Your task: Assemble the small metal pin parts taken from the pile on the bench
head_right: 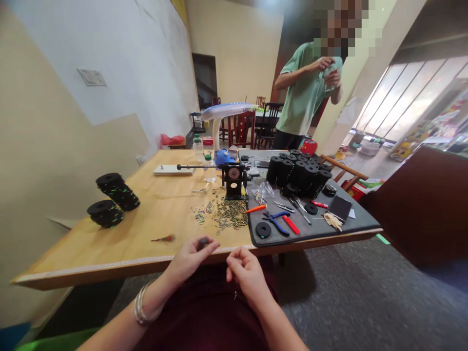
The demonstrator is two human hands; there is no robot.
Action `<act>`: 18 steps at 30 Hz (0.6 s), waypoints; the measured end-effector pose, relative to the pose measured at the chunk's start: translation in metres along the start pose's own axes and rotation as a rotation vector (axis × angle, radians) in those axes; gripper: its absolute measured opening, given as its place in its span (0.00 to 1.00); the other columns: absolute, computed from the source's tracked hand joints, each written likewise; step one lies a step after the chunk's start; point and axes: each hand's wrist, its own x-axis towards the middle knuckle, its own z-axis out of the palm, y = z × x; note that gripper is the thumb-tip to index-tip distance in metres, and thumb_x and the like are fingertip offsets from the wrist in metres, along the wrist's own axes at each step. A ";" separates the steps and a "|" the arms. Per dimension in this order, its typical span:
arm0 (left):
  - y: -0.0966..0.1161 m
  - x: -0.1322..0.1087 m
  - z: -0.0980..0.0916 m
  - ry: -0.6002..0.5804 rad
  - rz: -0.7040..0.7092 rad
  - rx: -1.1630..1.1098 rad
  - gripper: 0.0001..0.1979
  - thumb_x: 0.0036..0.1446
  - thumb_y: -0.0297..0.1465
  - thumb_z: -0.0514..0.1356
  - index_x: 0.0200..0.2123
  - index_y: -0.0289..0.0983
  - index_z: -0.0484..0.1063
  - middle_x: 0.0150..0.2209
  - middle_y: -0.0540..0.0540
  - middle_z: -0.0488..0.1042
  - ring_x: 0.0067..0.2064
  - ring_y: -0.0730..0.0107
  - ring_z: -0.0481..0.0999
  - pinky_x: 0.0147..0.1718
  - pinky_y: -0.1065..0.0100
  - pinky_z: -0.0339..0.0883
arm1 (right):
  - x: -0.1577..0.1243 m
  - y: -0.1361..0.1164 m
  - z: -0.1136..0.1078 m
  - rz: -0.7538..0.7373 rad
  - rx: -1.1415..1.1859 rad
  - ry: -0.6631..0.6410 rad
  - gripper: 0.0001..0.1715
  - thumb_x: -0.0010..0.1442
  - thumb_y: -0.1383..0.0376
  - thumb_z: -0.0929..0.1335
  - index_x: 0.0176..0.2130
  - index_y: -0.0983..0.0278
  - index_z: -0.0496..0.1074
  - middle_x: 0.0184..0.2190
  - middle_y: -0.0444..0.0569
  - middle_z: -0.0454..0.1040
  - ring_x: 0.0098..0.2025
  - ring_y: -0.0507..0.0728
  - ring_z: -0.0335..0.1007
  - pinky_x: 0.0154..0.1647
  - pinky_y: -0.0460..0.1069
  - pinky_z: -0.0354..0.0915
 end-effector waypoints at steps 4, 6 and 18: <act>-0.021 -0.013 0.008 -0.006 -0.067 -0.185 0.17 0.50 0.44 0.64 0.32 0.35 0.72 0.25 0.51 0.71 0.30 0.70 0.70 0.32 0.70 0.63 | -0.001 0.012 0.001 0.046 0.274 0.041 0.19 0.53 0.54 0.72 0.30 0.63 0.62 0.16 0.38 0.69 0.13 0.43 0.45 0.15 0.41 0.38; -0.032 -0.022 0.020 -0.172 -0.059 -0.319 0.16 0.47 0.41 0.67 0.33 0.34 0.72 0.31 0.47 0.75 0.35 0.67 0.72 0.38 0.68 0.65 | -0.002 0.016 0.004 0.038 0.368 0.033 0.19 0.52 0.56 0.73 0.29 0.63 0.62 0.19 0.40 0.71 0.15 0.43 0.48 0.15 0.40 0.40; -0.068 -0.035 0.048 -0.290 -0.164 -0.293 0.20 0.44 0.47 0.65 0.25 0.37 0.64 0.16 0.55 0.66 0.14 0.81 0.56 0.16 0.75 0.49 | 0.002 0.009 0.010 0.041 0.486 0.133 0.23 0.42 0.58 0.79 0.30 0.64 0.66 0.20 0.42 0.73 0.19 0.45 0.61 0.19 0.39 0.57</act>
